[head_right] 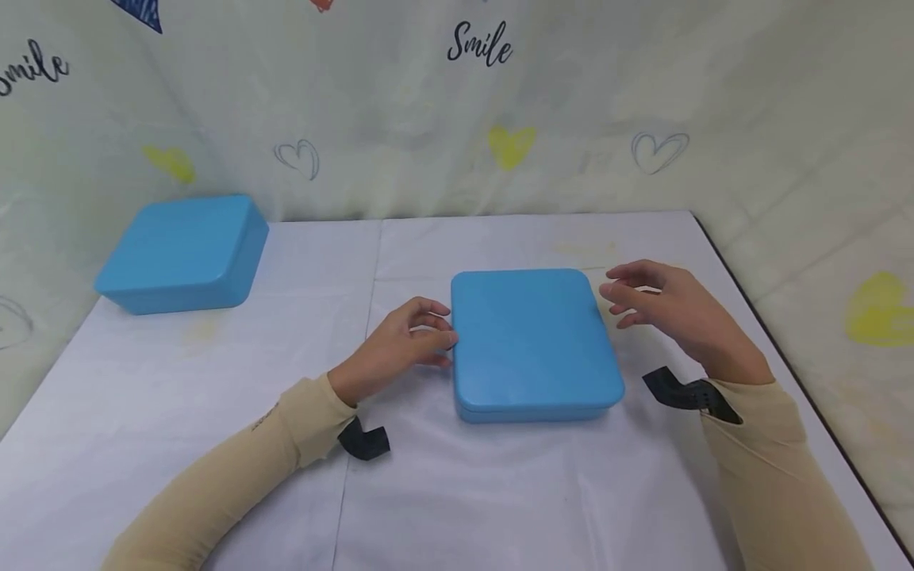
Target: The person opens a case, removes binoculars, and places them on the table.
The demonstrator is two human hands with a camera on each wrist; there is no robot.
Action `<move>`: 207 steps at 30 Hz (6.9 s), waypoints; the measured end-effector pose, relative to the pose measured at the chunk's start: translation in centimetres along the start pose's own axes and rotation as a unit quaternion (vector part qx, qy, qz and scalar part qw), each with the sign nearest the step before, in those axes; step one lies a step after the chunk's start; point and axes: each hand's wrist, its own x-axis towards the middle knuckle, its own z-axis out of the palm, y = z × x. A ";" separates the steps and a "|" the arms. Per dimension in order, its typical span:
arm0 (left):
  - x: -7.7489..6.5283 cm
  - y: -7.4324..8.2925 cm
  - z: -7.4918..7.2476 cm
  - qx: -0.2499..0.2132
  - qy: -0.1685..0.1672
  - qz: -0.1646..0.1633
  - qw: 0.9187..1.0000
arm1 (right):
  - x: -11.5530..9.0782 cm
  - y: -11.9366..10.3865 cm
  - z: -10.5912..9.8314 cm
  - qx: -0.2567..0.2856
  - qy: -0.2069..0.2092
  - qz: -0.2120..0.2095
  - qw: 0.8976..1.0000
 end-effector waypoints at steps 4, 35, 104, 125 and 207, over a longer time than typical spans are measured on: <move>0.0 0.1 -0.2 0.003 0.001 -0.005 1.000 | 0.3 0.4 -0.2 0.023 -0.027 -0.009 0.999; -0.5 1.0 0.1 -0.028 0.009 -0.027 0.999 | 1.3 0.9 0.6 0.061 -0.047 0.017 0.997; -0.4 0.8 0.3 -0.051 -0.006 -0.052 0.997 | 1.9 1.8 0.8 0.148 -0.087 0.013 0.985; -0.7 1.3 0.3 -0.033 -0.027 -0.054 0.998 | 1.4 2.1 0.4 0.133 -0.111 -0.003 0.985; -0.9 1.2 0.5 -0.021 -0.037 -0.041 0.998 | -0.1 1.6 0.1 0.069 -0.132 -0.055 0.987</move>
